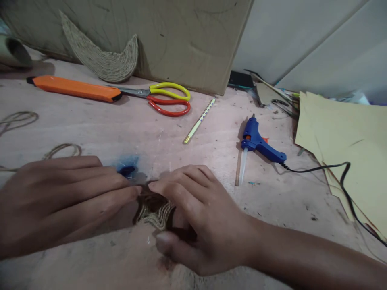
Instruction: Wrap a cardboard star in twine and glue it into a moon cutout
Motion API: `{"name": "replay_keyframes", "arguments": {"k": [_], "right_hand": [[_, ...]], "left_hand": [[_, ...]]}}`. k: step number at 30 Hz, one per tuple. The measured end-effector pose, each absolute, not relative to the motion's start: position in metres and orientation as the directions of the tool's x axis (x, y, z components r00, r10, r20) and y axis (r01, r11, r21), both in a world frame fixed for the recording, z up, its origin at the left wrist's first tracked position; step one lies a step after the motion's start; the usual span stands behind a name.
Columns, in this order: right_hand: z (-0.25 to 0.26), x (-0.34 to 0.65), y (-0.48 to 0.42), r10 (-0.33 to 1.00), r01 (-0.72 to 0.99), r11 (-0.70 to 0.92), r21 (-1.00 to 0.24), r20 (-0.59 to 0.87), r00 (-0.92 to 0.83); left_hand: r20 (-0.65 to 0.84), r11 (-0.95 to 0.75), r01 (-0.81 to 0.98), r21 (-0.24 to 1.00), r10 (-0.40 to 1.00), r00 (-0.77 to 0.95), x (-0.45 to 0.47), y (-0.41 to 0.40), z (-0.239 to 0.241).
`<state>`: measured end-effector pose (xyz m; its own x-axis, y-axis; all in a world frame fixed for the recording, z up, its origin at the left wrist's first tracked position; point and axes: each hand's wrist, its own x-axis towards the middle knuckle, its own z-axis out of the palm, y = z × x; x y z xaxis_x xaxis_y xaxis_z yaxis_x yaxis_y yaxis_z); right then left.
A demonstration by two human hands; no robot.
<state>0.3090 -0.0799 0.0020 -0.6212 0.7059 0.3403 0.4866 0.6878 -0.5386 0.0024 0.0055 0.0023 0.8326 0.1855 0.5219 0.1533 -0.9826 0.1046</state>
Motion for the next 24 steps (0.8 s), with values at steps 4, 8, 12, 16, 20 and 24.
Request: {"name": "replay_keyframes", "arguments": {"k": [4, 8, 12, 16, 20, 24], "right_hand": [[0.001, 0.308, -0.079, 0.706, 0.542, 0.701, -0.463, 0.342, -0.620], [0.003, 0.309, -0.081, 0.700, 0.549, 0.711, -0.439, 0.368, -0.612], [0.008, 0.312, -0.082, 0.702, 0.490, 0.699, -0.520, 0.371, -0.608], [0.008, 0.313, -0.082, 0.702, 0.480, 0.697, -0.533, 0.368, -0.610], [0.003, 0.310, -0.085, 0.701, 0.507, 0.710, -0.488, 0.422, -0.575], [0.003, 0.306, -0.088, 0.670, 0.539, 0.743, -0.397, 0.434, -0.603]], "left_hand": [[0.506, -0.975, 0.180, 0.131, 0.222, 0.833, 0.005, 0.001, 0.004], [0.406, -0.920, 0.173, 0.351, 0.316, 0.857, 0.012, -0.009, 0.007], [0.322, -0.910, 0.184, 0.373, 0.312, 0.894, 0.012, -0.013, 0.005], [0.378, -0.935, 0.153, 0.321, 0.275, 0.884, 0.009, -0.009, -0.001], [0.421, -0.946, 0.108, 0.305, 0.235, 0.876, 0.008, -0.006, -0.002], [0.351, -0.957, 0.081, 0.279, 0.180, 0.919, 0.009, -0.006, -0.001]]}}
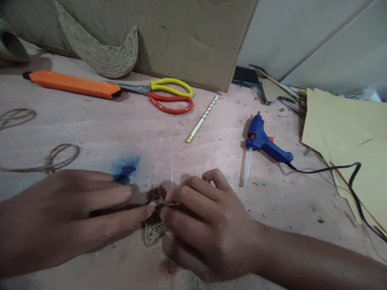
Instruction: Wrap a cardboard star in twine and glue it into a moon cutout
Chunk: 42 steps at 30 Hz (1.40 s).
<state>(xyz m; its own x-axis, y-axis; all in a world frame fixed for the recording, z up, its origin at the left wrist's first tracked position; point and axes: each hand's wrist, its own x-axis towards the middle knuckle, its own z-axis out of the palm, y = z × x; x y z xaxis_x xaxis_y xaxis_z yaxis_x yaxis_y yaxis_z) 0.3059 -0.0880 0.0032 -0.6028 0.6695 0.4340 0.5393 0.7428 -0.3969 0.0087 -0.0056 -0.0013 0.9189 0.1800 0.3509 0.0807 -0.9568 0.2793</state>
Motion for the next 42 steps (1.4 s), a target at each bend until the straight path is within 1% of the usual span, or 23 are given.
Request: {"name": "replay_keyframes", "arguments": {"k": [5, 8, 12, 16, 19, 23, 27, 32, 35, 39, 42], "right_hand": [[0.004, 0.307, -0.090, 0.626, 0.555, 0.778, -0.295, 0.444, -0.641], [0.002, 0.309, -0.091, 0.610, 0.558, 0.789, -0.260, 0.441, -0.658], [0.001, 0.311, -0.093, 0.604, 0.558, 0.792, -0.246, 0.444, -0.662], [0.001, 0.311, -0.096, 0.618, 0.581, 0.776, -0.244, 0.476, -0.626], [0.001, 0.311, -0.098, 0.621, 0.593, 0.772, -0.229, 0.470, -0.627], [0.001, 0.312, -0.099, 0.614, 0.592, 0.779, -0.209, 0.446, -0.651], [0.003, 0.311, -0.095, 0.602, 0.592, 0.783, -0.188, 0.468, -0.647], [0.006, 0.311, -0.089, 0.562, 0.515, 0.826, -0.232, 0.419, -0.713], [0.004, 0.311, -0.088, 0.546, 0.499, 0.836, -0.227, 0.416, -0.727], [-0.002, 0.310, -0.090, 0.550, 0.500, 0.831, -0.241, 0.487, -0.679], [-0.004, 0.311, -0.087, 0.593, 0.501, 0.804, -0.321, 0.502, -0.630]], "left_hand": [[0.354, -0.954, 0.077, 0.291, 0.182, 0.918, 0.008, -0.005, -0.003], [0.360, -0.959, 0.075, 0.272, 0.174, 0.917, 0.010, -0.005, -0.001], [0.384, -0.973, 0.106, 0.205, 0.180, 0.906, 0.014, -0.005, 0.004], [0.385, -0.973, 0.092, 0.211, 0.169, 0.907, 0.016, -0.005, 0.006], [0.376, -0.968, 0.102, 0.230, 0.185, 0.908, 0.017, -0.005, 0.007], [0.383, -0.974, 0.098, 0.202, 0.171, 0.908, 0.018, -0.004, 0.009], [0.369, -0.979, 0.078, 0.189, 0.144, 0.918, 0.018, -0.003, 0.011], [0.361, -0.985, 0.055, 0.164, 0.112, 0.926, 0.015, -0.003, 0.012], [0.358, -0.991, 0.049, 0.121, 0.090, 0.929, 0.014, -0.001, 0.013], [0.328, -0.996, 0.037, 0.080, 0.061, 0.943, 0.011, -0.001, 0.012], [0.337, -0.994, 0.049, 0.094, 0.078, 0.938, 0.004, -0.004, 0.006]]}}
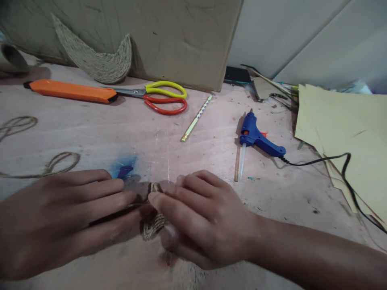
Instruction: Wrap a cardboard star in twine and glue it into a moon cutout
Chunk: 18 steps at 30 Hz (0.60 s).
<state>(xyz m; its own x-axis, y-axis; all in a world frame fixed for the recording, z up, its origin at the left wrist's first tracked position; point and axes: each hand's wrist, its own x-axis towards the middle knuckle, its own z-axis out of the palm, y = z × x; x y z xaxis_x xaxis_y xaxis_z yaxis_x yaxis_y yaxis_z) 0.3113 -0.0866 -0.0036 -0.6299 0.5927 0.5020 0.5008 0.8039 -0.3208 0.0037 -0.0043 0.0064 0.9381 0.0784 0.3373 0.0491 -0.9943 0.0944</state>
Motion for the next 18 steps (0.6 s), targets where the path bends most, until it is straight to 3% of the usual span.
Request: {"name": "replay_keyframes", "arguments": {"k": [6, 14, 18], "right_hand": [[0.004, 0.315, -0.075, 0.732, 0.459, 0.670, -0.583, 0.419, -0.538], [0.006, 0.309, -0.077, 0.835, 0.529, 0.543, -0.652, 0.348, -0.427], [0.007, 0.307, -0.077, 0.829, 0.520, 0.542, -0.660, 0.321, -0.458]], "left_hand": [[0.411, -0.988, 0.105, 0.113, 0.143, 0.900, -0.006, -0.008, 0.003], [0.350, -0.946, 0.221, 0.238, 0.296, 0.888, 0.013, -0.015, -0.005], [0.361, -0.937, 0.218, 0.274, 0.310, 0.880, 0.022, -0.020, -0.002]]}}
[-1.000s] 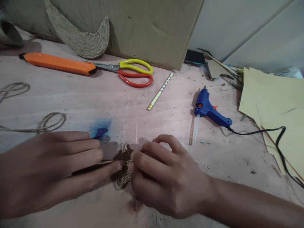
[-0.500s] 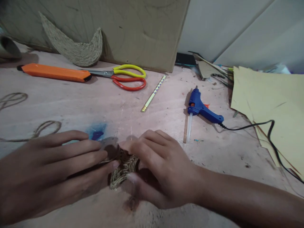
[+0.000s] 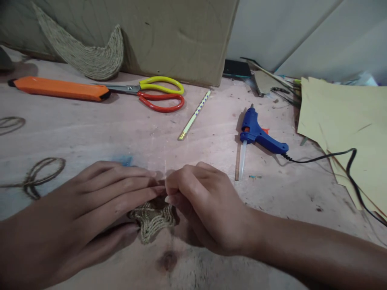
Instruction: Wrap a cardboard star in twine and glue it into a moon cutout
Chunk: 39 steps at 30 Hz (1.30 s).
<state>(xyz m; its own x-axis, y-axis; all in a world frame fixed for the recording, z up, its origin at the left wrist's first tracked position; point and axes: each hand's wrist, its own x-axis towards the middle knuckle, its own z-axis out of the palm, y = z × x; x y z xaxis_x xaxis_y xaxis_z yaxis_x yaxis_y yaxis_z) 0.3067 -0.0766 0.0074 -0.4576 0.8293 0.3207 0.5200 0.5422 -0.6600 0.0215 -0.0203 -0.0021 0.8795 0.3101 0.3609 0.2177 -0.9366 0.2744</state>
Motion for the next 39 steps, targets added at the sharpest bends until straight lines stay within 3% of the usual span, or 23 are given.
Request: {"name": "replay_keyframes", "arguments": {"k": [6, 14, 18, 23, 26, 39], "right_hand": [[0.005, 0.309, -0.073, 0.766, 0.473, 0.627, -0.619, 0.381, -0.517], [0.004, 0.309, -0.073, 0.745, 0.492, 0.645, -0.584, 0.338, -0.576], [0.005, 0.309, -0.072, 0.755, 0.497, 0.631, -0.595, 0.324, -0.571], [0.003, 0.308, -0.071, 0.757, 0.492, 0.626, -0.604, 0.320, -0.570], [0.003, 0.307, -0.071, 0.762, 0.494, 0.620, -0.609, 0.317, -0.564], [0.003, 0.299, -0.074, 0.781, 0.556, 0.614, -0.561, 0.324, -0.535]], "left_hand": [[0.368, -0.888, 0.245, 0.388, 0.393, 0.843, 0.031, -0.029, 0.002], [0.322, -0.803, 0.228, 0.550, 0.457, 0.829, 0.033, -0.029, 0.002], [0.316, -0.800, 0.243, 0.548, 0.467, 0.826, 0.033, -0.024, 0.002], [0.387, -0.907, 0.154, 0.391, 0.314, 0.867, 0.029, -0.021, -0.005], [0.394, -0.916, 0.153, 0.371, 0.305, 0.867, 0.028, -0.020, -0.008], [0.379, -0.807, 0.165, 0.566, 0.433, 0.818, 0.037, -0.018, -0.006]]}}
